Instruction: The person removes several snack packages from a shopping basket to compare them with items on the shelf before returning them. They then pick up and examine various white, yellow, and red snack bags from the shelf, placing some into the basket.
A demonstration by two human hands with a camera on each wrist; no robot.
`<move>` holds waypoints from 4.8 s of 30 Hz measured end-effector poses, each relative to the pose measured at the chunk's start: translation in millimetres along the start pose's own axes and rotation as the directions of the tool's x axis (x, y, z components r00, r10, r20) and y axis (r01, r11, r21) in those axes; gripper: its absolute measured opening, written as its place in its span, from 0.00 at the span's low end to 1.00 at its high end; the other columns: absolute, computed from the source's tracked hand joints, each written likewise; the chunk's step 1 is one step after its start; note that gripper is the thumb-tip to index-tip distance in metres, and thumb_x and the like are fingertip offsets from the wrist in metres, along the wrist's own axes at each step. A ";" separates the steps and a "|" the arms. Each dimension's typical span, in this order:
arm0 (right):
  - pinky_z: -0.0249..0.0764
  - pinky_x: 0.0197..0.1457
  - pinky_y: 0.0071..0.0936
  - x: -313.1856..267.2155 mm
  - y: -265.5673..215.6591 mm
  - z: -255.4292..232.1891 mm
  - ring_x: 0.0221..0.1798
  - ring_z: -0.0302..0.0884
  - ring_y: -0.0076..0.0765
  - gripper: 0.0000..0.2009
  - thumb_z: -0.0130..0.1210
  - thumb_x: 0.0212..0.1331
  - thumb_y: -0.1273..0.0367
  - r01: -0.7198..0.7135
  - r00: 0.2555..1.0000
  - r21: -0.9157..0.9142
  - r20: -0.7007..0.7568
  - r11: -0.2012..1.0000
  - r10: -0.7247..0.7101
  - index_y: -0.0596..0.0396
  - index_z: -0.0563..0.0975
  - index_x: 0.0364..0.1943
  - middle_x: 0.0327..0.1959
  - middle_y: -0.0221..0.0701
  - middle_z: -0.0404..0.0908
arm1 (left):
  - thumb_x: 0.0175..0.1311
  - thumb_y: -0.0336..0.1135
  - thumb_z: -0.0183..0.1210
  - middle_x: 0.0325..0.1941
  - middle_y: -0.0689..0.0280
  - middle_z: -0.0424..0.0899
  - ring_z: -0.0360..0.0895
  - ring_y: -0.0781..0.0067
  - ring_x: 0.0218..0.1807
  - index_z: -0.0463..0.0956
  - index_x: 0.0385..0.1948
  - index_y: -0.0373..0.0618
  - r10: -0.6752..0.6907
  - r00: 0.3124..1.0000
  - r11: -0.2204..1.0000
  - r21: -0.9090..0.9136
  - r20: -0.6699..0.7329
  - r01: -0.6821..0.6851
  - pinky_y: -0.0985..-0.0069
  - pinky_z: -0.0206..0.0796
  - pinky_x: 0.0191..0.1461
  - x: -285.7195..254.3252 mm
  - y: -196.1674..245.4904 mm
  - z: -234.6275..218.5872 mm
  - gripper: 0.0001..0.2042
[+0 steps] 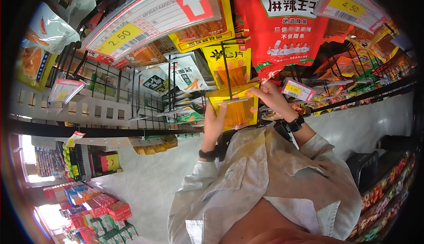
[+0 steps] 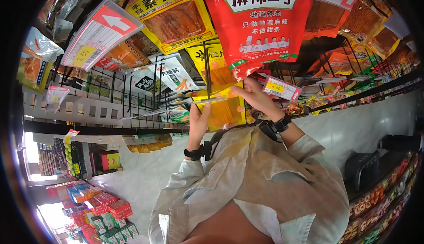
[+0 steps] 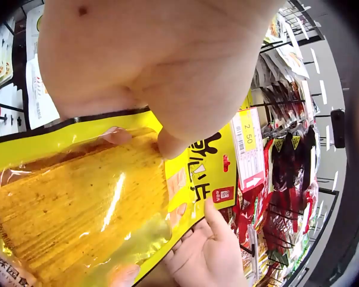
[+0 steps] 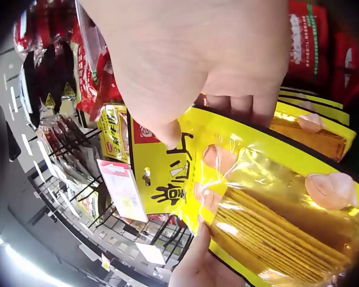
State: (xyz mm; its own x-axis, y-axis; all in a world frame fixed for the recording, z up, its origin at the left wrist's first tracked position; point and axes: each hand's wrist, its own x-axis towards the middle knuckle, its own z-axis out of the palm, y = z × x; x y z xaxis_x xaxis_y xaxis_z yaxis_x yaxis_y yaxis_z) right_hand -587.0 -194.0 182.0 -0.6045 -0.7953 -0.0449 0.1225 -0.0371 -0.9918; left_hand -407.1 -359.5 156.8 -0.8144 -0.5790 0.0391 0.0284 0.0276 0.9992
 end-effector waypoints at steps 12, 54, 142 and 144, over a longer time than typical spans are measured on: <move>0.76 0.40 0.22 7.8 -9.2 50.6 0.37 0.79 0.17 0.10 0.67 0.63 0.67 0.194 0.952 -0.037 -0.234 0.980 -0.197 0.59 0.82 0.40 0.35 0.24 0.84 | 0.74 0.34 0.57 0.56 0.63 0.80 0.75 0.74 0.56 0.70 0.59 0.37 0.019 0.991 0.995 -0.102 0.136 -0.005 0.75 0.66 0.61 -4.9 -10.6 -28.4 0.17; 0.74 0.33 0.24 -714.7 287.9 265.8 0.33 0.78 0.24 0.11 0.59 0.63 0.62 -0.326 -0.247 0.759 -0.643 0.563 0.725 0.45 0.80 0.47 0.36 0.22 0.82 | 0.66 0.50 0.61 0.39 0.68 0.78 0.79 0.70 0.36 0.72 0.56 0.50 -0.909 -0.298 0.212 0.939 0.291 0.269 0.64 0.76 0.41 -242.6 -369.2 -273.3 0.22; 0.78 0.50 0.43 -878.4 462.3 -39.5 0.49 0.82 0.55 0.16 0.62 0.59 0.60 -0.706 -0.211 0.392 -0.911 0.590 0.353 0.51 0.84 0.47 0.46 0.48 0.84 | 0.70 0.42 0.52 0.46 0.49 0.85 0.80 0.43 0.51 0.80 0.51 0.45 -0.873 -0.097 0.448 0.709 0.477 -0.544 0.55 0.73 0.55 -470.0 -237.4 -129.1 0.16; 0.80 0.48 0.38 -879.5 417.8 -30.3 0.44 0.86 0.48 0.17 0.63 0.61 0.63 -0.683 -0.172 0.368 -0.921 0.631 0.350 0.53 0.83 0.52 0.43 0.46 0.87 | 0.67 0.44 0.56 0.50 0.49 0.85 0.80 0.44 0.54 0.79 0.54 0.45 -0.825 0.033 0.448 0.689 0.564 -0.569 0.57 0.73 0.57 -459.5 -281.6 -151.2 0.19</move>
State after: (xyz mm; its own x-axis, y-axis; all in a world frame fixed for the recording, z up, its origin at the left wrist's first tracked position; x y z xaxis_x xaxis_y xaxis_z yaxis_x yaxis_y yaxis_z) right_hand -28.0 508.3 -196.5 -0.5780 0.6807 -0.4501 0.7795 0.2971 -0.5515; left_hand 46.8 -224.4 -141.6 -0.3772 0.4178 -0.8266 0.0768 0.9035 0.4216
